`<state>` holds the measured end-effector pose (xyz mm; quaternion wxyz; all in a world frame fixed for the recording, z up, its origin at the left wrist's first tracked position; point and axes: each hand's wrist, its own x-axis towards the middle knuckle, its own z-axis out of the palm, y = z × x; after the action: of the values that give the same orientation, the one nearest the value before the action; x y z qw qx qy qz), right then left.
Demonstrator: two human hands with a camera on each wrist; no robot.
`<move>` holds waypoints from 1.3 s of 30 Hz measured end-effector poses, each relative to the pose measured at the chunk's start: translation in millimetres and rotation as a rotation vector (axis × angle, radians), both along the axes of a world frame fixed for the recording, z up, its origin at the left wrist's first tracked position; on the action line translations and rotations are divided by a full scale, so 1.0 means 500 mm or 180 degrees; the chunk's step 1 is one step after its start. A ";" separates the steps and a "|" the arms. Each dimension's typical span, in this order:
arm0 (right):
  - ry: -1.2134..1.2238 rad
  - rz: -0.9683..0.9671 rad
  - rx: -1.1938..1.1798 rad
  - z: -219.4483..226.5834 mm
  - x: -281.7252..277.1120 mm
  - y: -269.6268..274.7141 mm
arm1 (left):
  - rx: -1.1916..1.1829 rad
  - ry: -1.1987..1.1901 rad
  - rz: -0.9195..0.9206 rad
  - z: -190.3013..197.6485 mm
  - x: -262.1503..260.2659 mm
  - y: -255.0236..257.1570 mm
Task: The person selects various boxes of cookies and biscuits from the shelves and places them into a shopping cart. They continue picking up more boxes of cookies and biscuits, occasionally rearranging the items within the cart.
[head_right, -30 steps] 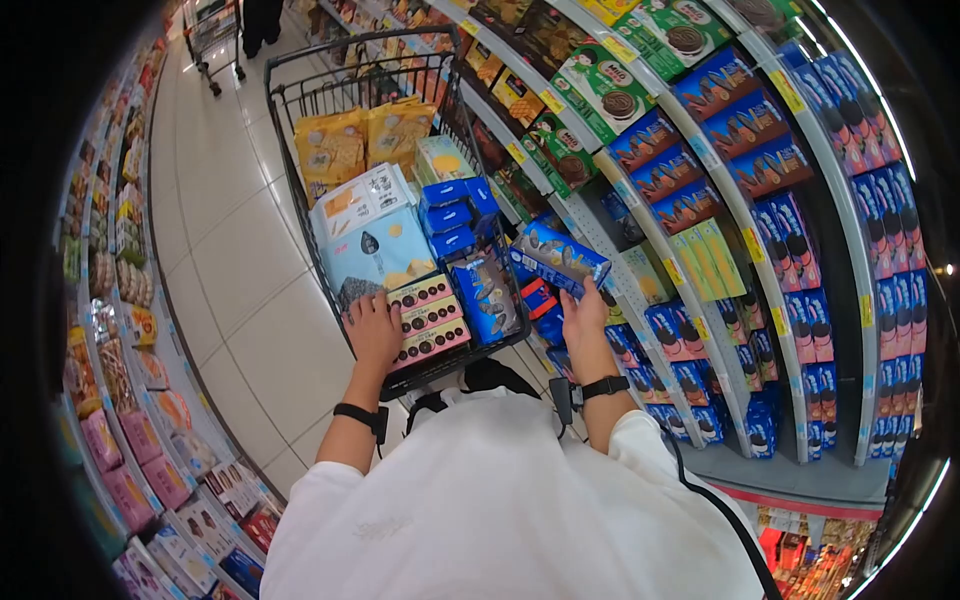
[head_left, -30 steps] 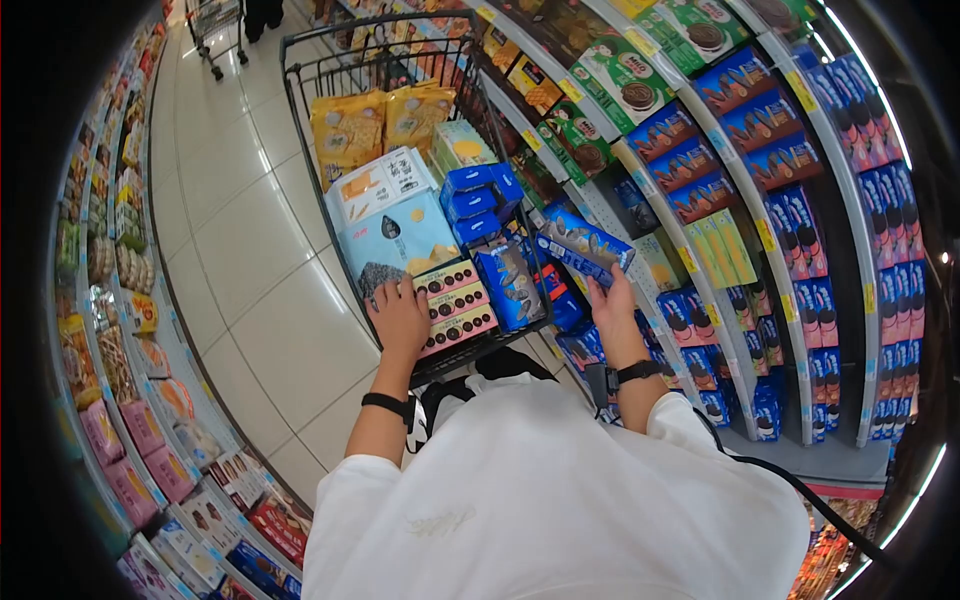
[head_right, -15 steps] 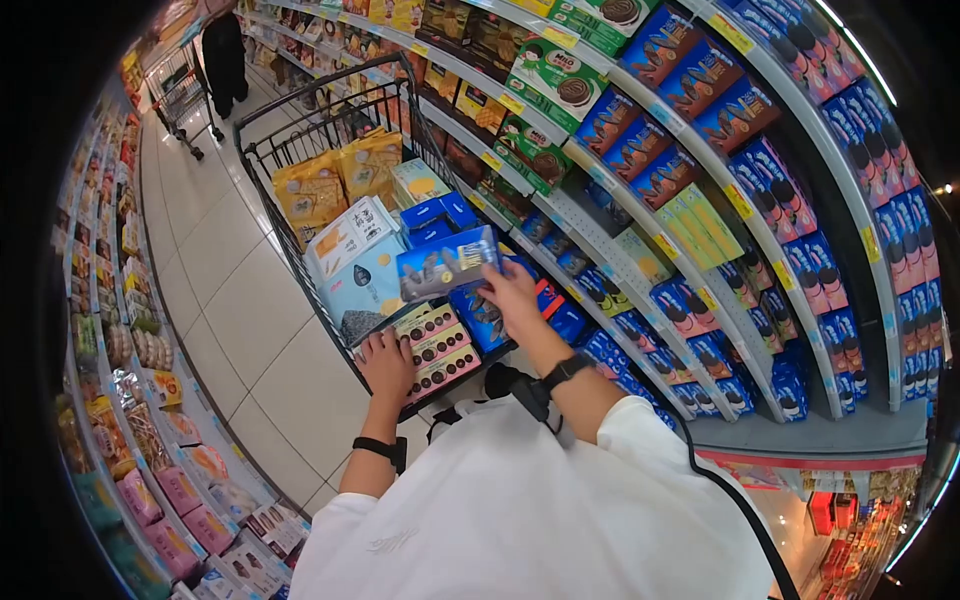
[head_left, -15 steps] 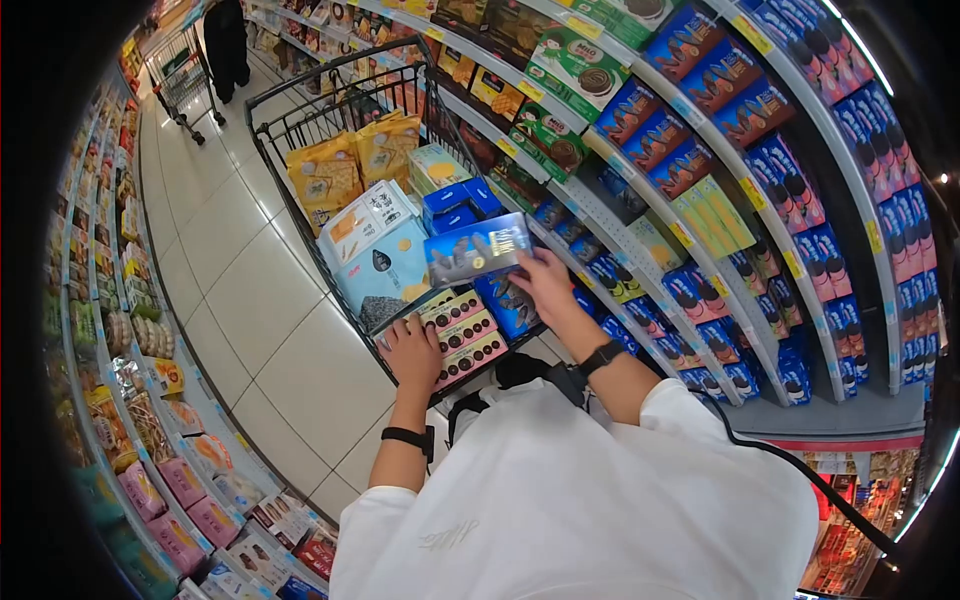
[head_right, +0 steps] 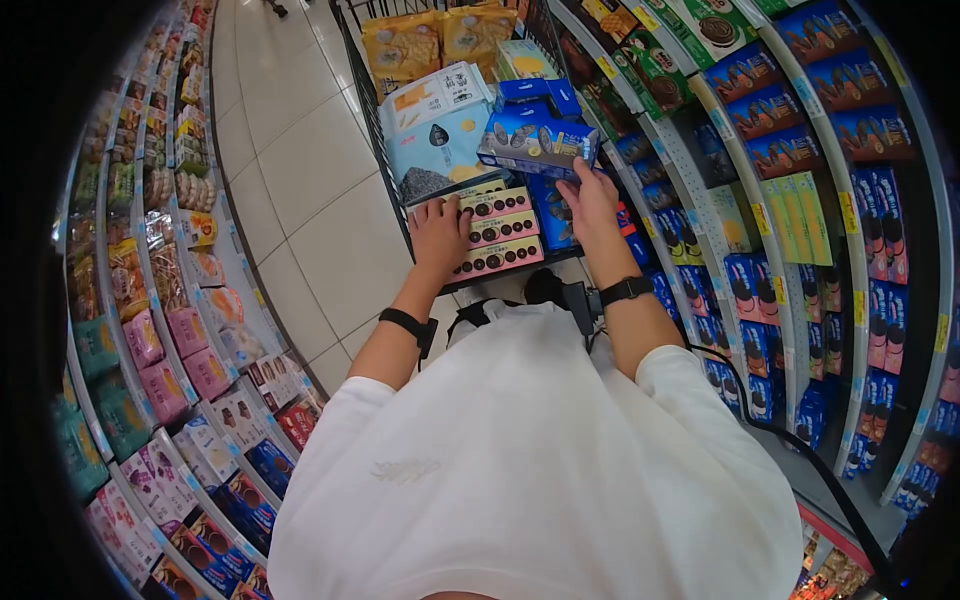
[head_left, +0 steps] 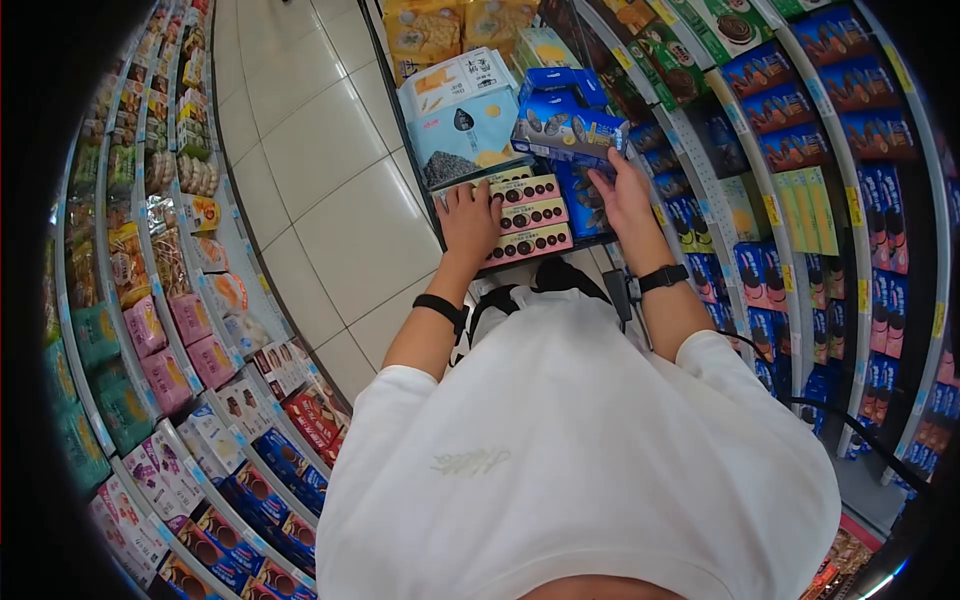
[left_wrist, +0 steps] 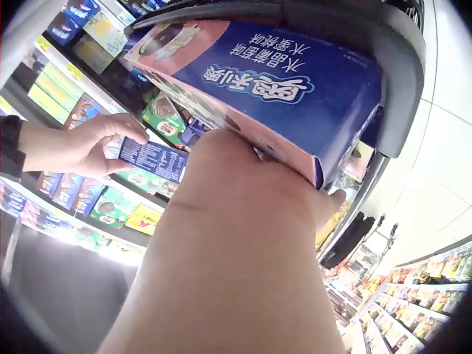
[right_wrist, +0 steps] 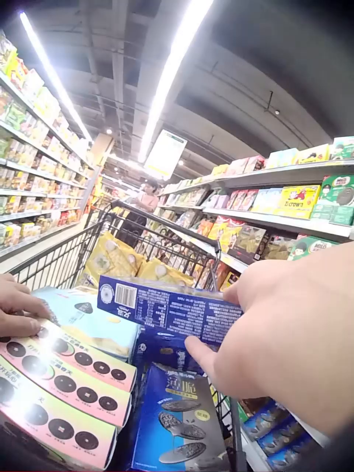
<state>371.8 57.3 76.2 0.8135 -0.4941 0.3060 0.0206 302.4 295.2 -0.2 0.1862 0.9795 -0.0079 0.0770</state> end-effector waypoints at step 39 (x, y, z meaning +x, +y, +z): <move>-0.0553 0.2119 -0.2021 -0.119 0.029 0.011 | 0.0183 0.0245 0.0117 0.026 0.003 0.000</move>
<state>386.4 62.7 16.8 0.5938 -0.7898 0.0527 0.1444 303.7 295.2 13.0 0.1567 0.9866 0.0150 0.0424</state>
